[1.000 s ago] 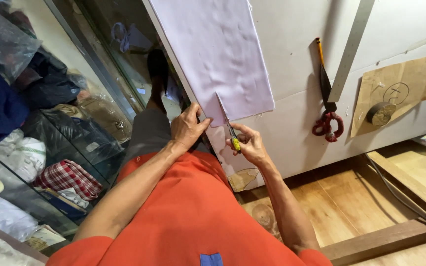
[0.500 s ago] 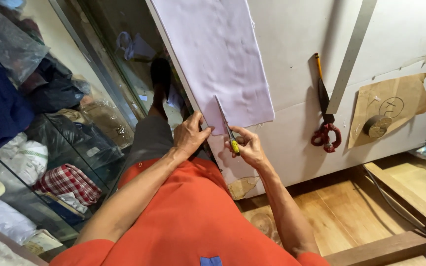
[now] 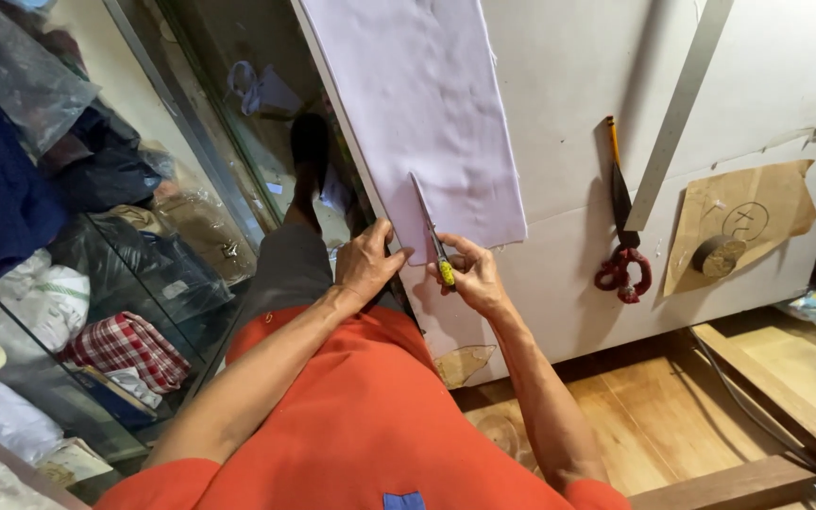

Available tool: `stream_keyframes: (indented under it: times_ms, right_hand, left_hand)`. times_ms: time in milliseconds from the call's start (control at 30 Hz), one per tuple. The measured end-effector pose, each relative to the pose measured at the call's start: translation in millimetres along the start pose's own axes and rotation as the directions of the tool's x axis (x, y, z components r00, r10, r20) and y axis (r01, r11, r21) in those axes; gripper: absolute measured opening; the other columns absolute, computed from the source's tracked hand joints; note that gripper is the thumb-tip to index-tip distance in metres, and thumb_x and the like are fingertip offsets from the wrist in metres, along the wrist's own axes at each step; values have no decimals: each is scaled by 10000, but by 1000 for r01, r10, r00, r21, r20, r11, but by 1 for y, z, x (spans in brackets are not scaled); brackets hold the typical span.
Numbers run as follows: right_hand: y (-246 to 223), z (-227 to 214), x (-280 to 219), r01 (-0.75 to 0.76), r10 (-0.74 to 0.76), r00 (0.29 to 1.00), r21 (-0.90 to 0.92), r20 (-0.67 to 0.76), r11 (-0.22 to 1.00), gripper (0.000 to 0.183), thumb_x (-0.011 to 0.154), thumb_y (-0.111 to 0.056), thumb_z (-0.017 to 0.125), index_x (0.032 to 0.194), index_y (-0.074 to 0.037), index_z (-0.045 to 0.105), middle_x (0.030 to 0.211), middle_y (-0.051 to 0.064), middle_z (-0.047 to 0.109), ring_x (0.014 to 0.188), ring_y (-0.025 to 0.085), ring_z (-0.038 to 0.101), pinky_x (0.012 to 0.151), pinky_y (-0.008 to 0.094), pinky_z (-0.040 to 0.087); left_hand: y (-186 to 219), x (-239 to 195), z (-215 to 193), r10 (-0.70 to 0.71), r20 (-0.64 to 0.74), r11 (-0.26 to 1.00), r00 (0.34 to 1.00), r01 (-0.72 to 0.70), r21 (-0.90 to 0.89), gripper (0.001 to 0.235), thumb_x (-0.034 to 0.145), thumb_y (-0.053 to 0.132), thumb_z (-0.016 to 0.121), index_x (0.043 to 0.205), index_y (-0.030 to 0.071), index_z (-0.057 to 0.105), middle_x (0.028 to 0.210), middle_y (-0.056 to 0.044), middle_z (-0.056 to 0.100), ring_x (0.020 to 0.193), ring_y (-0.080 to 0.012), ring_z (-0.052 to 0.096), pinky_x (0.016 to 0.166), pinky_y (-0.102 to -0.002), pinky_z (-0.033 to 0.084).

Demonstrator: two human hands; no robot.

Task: Marking a strip of white fabric using a ruler and pencil, then cutting it with scissors and folding the resulting piece.

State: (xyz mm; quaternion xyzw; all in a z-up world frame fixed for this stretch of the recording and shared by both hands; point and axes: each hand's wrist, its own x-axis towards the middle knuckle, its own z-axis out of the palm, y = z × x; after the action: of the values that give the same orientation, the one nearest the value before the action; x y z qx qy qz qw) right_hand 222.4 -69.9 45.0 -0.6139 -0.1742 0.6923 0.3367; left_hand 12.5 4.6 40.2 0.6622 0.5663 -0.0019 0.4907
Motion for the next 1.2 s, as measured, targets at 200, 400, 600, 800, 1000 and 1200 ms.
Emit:
stream_keyframes:
  times_ms: [200,400,600,800,1000,1200]
  right_hand:
    - [-6,-2,3,-30,29,1000,54,10,998,578,797,-71,865,1315,9,624,609,185,659,457,252,684,424,315,574]
    - [-14,5,17,-3,2,1000,50,6,999,566,809,-100,851,1318,1,623,616,165,657,475,231,689,441,284,559]
    - [-20,7,17,-8,8,1000,41,1,999,589,779,-46,868,1306,40,619,592,181,645,445,245,663,420,326,564]
    - [-32,15,27,16,-18,1000,90,25,996,547,813,-83,824,1305,15,608,619,174,655,465,249,677,438,312,562]
    - [-24,16,37,59,-60,998,19,29,998,521,830,-66,822,1293,29,606,606,158,651,460,238,681,434,291,545]
    - [-32,19,38,19,-19,1000,67,5,998,536,812,-52,837,1289,35,607,599,184,648,444,263,674,404,304,534]
  left_hand:
    - [-2,0,0,55,-16,998,998,-55,-8,434,883,454,769,947,191,430,838,-103,637,855,-374,709,719,-482,557]
    - [-5,0,3,66,-13,998,998,-67,-10,410,892,434,757,967,178,445,851,-125,663,843,-401,710,721,-503,557]
    - [-9,3,7,34,-8,999,999,-34,15,439,865,469,762,961,192,434,865,-106,675,873,-375,718,743,-490,560]
    - [-15,4,14,115,-72,992,991,-111,59,426,850,394,805,948,189,444,802,-94,664,776,-379,724,685,-484,576]
    - [-10,1,10,133,-98,989,986,-126,72,433,813,371,829,931,181,458,779,-87,657,764,-373,723,650,-481,578]
    - [-18,4,15,99,-46,993,994,-96,61,419,837,384,801,963,197,448,807,-75,664,785,-354,733,673,-469,588]
